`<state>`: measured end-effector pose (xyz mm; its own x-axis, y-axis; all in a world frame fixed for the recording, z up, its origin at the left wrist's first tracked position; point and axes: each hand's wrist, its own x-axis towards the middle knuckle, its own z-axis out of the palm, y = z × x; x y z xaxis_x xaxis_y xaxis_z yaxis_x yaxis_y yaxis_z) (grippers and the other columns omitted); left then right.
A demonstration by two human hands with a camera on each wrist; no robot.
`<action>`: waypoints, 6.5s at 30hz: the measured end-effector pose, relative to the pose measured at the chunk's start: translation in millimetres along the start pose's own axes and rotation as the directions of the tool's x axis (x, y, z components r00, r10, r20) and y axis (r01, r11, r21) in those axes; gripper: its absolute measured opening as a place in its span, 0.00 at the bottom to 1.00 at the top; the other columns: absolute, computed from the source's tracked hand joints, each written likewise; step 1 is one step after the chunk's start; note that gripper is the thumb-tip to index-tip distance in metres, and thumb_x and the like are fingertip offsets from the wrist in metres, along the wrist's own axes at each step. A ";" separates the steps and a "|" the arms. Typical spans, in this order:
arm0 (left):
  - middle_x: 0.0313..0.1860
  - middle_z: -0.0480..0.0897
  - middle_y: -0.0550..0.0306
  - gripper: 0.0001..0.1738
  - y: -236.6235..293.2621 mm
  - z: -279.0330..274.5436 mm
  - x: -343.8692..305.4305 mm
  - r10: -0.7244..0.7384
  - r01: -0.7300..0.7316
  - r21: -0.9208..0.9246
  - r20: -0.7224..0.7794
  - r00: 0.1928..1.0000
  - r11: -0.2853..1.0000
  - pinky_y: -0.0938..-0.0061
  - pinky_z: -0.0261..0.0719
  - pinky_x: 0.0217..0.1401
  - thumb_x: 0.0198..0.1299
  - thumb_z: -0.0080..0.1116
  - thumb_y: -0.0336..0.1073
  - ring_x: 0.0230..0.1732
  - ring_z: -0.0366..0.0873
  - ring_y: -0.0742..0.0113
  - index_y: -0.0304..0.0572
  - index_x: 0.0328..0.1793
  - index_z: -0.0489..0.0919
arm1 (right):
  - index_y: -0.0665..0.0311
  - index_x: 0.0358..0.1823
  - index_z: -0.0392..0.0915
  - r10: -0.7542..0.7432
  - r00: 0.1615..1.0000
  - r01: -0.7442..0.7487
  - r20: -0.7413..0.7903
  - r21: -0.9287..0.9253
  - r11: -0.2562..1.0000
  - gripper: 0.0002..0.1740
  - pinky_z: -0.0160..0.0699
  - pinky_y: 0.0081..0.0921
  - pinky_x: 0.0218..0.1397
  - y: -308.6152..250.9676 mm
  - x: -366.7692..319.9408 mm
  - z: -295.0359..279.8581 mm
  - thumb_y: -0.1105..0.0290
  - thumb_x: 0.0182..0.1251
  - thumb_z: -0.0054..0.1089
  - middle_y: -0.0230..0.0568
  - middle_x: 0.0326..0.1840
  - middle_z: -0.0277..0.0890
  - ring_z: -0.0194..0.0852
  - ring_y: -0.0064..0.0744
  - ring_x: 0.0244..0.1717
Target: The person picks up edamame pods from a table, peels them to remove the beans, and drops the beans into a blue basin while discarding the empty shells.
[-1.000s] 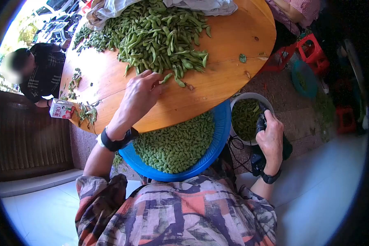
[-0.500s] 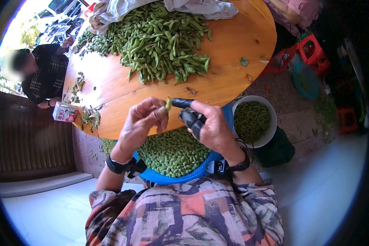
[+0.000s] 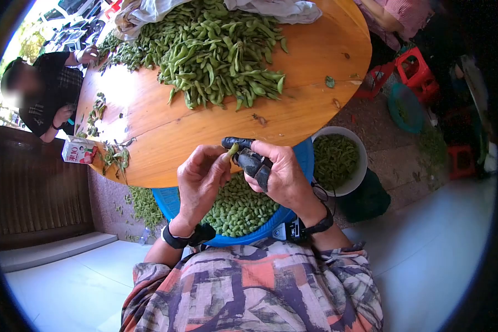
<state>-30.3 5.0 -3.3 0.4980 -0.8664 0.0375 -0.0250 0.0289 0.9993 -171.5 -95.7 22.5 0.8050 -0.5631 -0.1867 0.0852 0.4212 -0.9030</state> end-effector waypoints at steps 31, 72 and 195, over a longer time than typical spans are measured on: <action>0.27 0.79 0.58 0.16 20.7 3.8 -7.1 -0.216 0.143 0.238 0.316 0.924 0.961 0.81 0.72 0.26 0.75 0.44 0.32 0.22 0.73 0.77 0.32 0.61 0.75 | 0.73 0.42 0.74 -0.533 0.844 0.343 0.055 -0.819 0.459 0.19 0.76 0.40 0.39 22.1 -27.4 -1.6 0.86 0.42 0.55 0.53 0.36 0.71 0.75 0.59 0.39; 0.29 0.75 0.67 0.14 -6.1 11.0 -21.3 -0.250 0.339 -0.475 0.241 0.938 0.812 0.85 0.60 0.27 0.71 0.46 0.31 0.25 0.64 0.82 0.36 0.57 0.77 | 0.69 0.45 0.77 -0.469 0.882 0.374 0.050 -0.679 0.631 0.17 0.76 0.32 0.39 19.7 -13.3 3.3 0.82 0.51 0.55 0.50 0.36 0.74 0.78 0.51 0.38; 0.30 0.73 0.71 0.18 -4.2 26.4 10.7 -0.276 0.197 -0.654 -0.019 0.961 0.731 0.89 0.60 0.29 0.71 0.46 0.27 0.27 0.63 0.86 0.34 0.65 0.76 | 0.72 0.45 0.72 -0.700 0.707 0.388 0.101 -0.882 0.265 0.22 0.77 0.46 0.40 36.5 14.4 19.7 0.84 0.42 0.58 0.59 0.41 0.64 0.72 0.63 0.38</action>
<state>-47.8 -17.5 -7.3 0.5022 -0.8308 -0.2400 0.6464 0.1763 0.7424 -145.2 -74.4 -5.5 0.5689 -0.6212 0.5389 -0.1828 -0.7344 -0.6537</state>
